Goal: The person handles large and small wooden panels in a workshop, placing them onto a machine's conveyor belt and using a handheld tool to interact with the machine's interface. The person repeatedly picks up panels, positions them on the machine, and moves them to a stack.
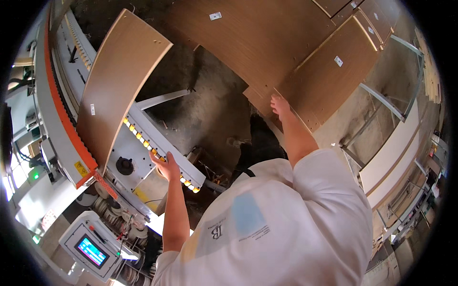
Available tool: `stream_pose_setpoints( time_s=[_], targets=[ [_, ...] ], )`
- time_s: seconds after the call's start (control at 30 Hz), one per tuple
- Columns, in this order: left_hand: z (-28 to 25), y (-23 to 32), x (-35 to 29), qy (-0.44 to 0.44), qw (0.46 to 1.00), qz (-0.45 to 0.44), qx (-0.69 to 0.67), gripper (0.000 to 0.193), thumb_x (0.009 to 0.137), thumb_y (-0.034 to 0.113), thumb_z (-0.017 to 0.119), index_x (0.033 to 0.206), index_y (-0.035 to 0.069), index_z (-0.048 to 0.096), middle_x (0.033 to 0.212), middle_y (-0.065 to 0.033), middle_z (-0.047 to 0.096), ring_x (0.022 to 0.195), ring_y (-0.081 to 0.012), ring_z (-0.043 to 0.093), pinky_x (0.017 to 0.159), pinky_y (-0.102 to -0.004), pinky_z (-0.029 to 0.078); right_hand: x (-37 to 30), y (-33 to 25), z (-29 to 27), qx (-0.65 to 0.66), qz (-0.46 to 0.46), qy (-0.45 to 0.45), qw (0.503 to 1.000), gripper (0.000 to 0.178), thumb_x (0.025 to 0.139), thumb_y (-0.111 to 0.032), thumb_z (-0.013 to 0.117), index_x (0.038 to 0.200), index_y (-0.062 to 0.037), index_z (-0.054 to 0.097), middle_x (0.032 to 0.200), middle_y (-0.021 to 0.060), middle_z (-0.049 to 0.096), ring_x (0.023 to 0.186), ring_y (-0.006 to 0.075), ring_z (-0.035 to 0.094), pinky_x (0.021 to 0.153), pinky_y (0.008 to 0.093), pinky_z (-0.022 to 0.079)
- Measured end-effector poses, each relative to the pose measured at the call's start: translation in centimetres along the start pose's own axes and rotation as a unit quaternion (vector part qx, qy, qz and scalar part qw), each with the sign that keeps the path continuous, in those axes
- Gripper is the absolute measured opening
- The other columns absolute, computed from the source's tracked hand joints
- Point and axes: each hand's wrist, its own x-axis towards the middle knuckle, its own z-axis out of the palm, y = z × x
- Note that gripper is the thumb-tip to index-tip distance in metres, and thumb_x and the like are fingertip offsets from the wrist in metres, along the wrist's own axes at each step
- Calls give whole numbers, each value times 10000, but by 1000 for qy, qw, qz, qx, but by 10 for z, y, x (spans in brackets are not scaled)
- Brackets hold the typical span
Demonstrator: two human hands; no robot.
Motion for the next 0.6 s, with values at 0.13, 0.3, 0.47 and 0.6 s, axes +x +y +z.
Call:
stream_pose_setpoints(
  time_s=[0.13,0.3,0.47,0.6],
  targets=[
    [1,-1,1,5,1000,-5,4,826,940,186,629,1602,74,147,1610,-262,271,1464,-445,329,1186,-492,316,45,-12,5,88,37,14,995,670,998,-519,582,1506,-108,431,1554,116,443,1396,263,456,1066,451,436],
    [2,14,-3,10,1000,-13,-2,815,937,122,630,1598,75,156,1587,-281,282,1452,-447,341,1181,-496,325,89,-23,33,195,98,80,973,659,991,-494,614,1496,-105,443,1414,95,509,1288,263,506,1072,459,432],
    [2,22,-2,-9,997,-42,-61,840,927,104,645,1602,46,148,1638,-223,237,1520,-371,254,1244,-455,208,88,-24,30,155,84,78,981,712,966,-489,661,1505,-99,408,1382,91,478,1155,250,517,1000,439,500],
    [3,9,-3,14,1000,-9,23,809,943,115,618,1601,93,148,1597,-272,293,1415,-431,413,1135,-487,389,54,-30,16,121,2,48,991,803,931,-514,706,1531,-95,376,1388,100,477,1143,257,515,994,440,509]
  ],
)
